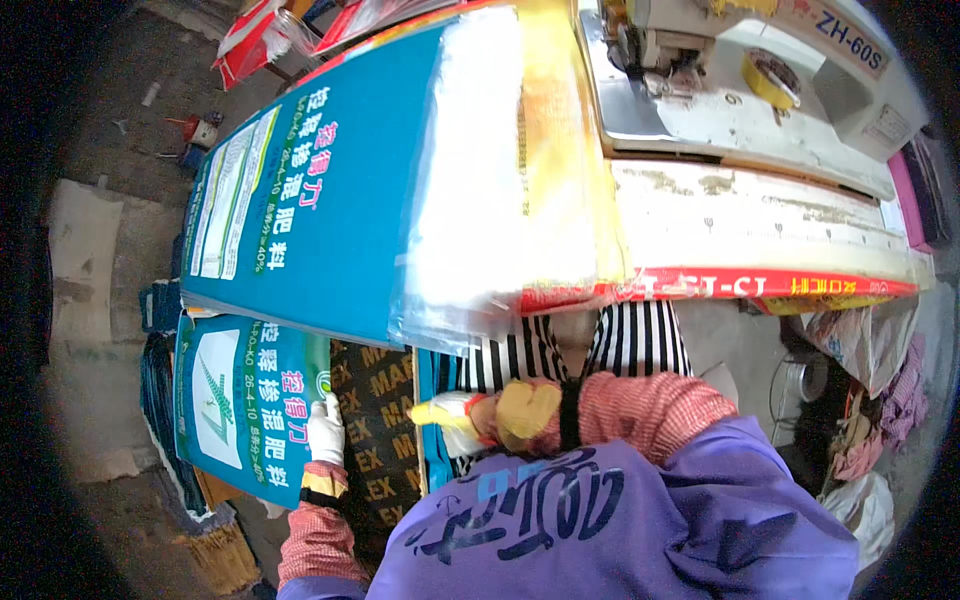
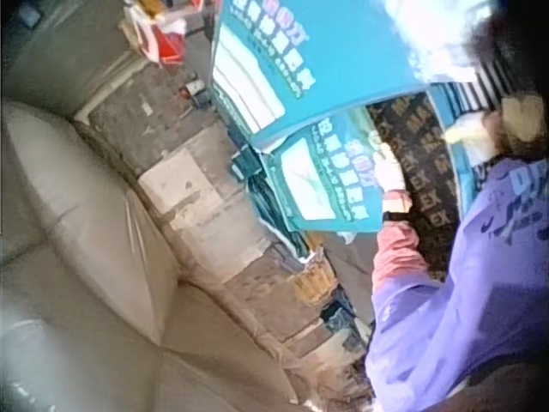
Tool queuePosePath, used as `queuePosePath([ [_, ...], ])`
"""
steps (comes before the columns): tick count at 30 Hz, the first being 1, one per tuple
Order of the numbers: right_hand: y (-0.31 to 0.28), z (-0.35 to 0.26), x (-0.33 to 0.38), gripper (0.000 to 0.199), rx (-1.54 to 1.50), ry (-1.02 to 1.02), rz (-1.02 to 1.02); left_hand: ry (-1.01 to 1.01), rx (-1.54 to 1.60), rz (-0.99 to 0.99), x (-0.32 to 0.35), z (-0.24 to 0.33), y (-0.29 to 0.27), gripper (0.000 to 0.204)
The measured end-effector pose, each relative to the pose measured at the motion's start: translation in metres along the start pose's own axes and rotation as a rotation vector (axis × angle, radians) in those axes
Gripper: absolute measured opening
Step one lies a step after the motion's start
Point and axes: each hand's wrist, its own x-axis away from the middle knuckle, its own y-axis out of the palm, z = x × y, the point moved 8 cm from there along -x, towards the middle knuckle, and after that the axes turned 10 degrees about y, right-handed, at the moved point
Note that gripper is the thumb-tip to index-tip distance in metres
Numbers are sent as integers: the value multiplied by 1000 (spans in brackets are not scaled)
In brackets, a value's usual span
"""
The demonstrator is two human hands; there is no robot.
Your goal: Inserting plastic liners into woven bags and sealing them using an ultrasonic sealing machine.
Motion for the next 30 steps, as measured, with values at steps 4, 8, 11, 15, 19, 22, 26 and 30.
queuePosePath([
  [4,-4,8,25,28,-80,98,-112,72,-129,120,-1,44,-26,38],
  [8,17,-2,61,39,-280,104,-276,40,-319,109,-24,54,-27,38],
  [11,16,3,64,40,-291,261,-167,107,-369,178,-27,63,-26,39],
  [15,1,3,70,34,-85,201,39,178,-282,316,-30,58,-40,31],
  [19,-9,-9,117,15,-156,-52,-87,494,48,540,-26,165,-98,15],
  [22,-16,-7,142,22,-315,-102,-236,835,204,459,-25,288,-111,15],
  [26,-13,-42,195,33,93,-152,-55,1064,-3,252,-38,392,-60,19],
  [30,-29,-120,249,20,265,-589,310,826,-54,-2,-86,383,-13,18],
])
